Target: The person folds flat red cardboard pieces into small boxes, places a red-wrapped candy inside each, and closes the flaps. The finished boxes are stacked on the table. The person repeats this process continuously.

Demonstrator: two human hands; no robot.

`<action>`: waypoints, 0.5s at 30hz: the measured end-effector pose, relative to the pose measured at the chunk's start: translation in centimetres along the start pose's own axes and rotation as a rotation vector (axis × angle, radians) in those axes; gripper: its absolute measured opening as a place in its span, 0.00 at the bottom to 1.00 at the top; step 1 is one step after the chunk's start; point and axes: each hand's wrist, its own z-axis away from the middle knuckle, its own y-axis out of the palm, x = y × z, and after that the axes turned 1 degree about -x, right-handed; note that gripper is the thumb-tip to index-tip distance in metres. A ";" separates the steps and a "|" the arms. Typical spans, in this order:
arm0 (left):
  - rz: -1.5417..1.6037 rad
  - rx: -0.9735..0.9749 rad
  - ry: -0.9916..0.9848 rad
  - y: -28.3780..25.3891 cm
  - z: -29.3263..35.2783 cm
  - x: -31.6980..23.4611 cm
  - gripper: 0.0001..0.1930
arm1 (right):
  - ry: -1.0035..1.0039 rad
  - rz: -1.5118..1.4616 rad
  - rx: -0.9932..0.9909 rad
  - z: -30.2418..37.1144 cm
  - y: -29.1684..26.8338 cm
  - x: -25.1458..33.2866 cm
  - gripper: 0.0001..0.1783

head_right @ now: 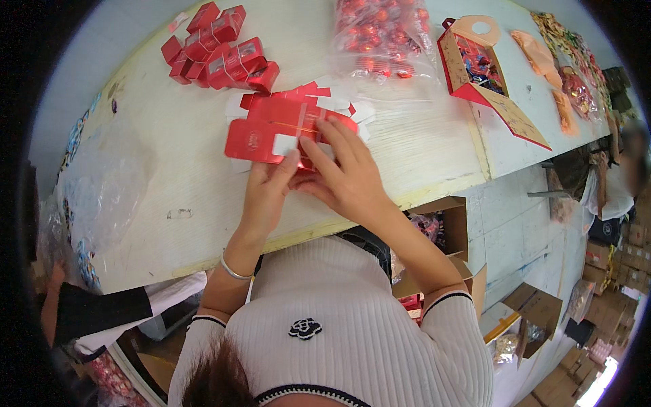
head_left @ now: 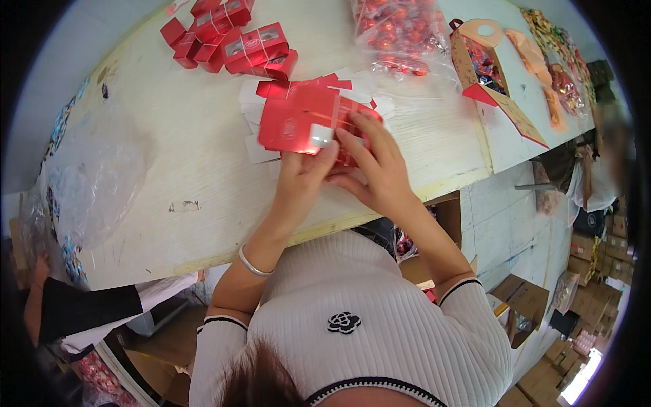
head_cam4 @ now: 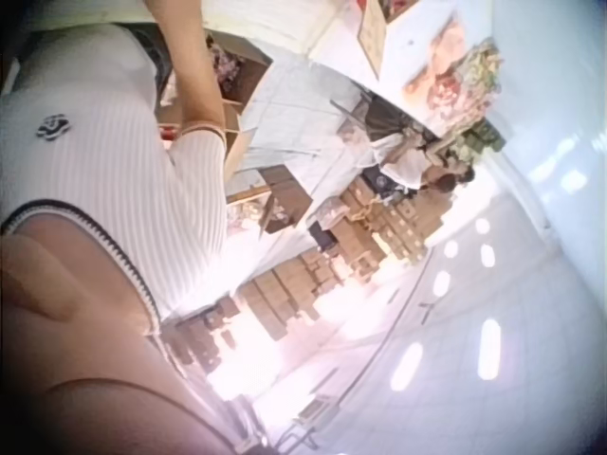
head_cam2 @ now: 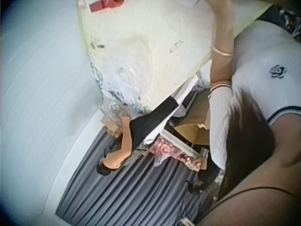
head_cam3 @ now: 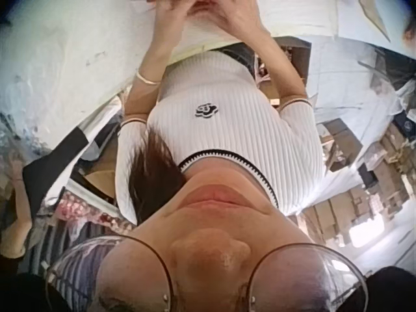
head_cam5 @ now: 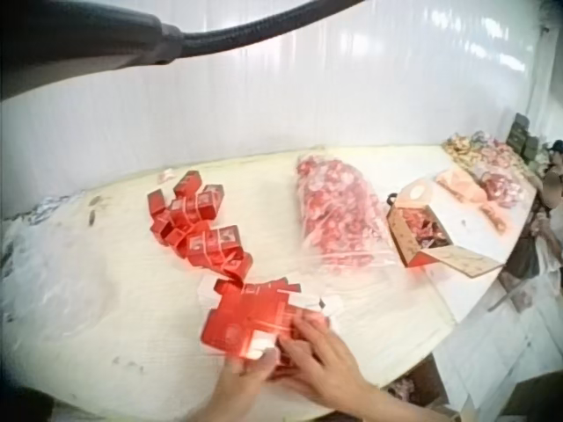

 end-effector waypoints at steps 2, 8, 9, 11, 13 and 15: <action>0.002 0.168 -0.035 -0.1 -0.3 -0.7 0.21 | 0.120 -0.124 0.004 1.7 -0.5 -1.3 0.25; -1.457 0.147 0.258 -4.4 -1.2 -3.5 0.37 | 0.096 0.273 0.002 6.6 -5.5 -6.4 0.21; -1.632 0.163 0.345 -4.7 -1.1 -3.1 0.37 | 0.091 0.343 0.049 7.2 -6.1 -6.9 0.21; -1.628 0.195 0.292 -4.2 -0.8 -2.9 0.39 | 0.111 0.375 0.175 7.3 -6.5 -7.3 0.19; -1.639 0.223 0.253 -3.9 -0.7 -3.1 0.40 | 0.171 0.328 0.215 6.7 -6.7 -6.9 0.18; -1.653 0.205 0.324 -3.9 -0.5 -3.4 0.37 | 0.247 0.164 0.104 5.8 -6.5 -6.1 0.17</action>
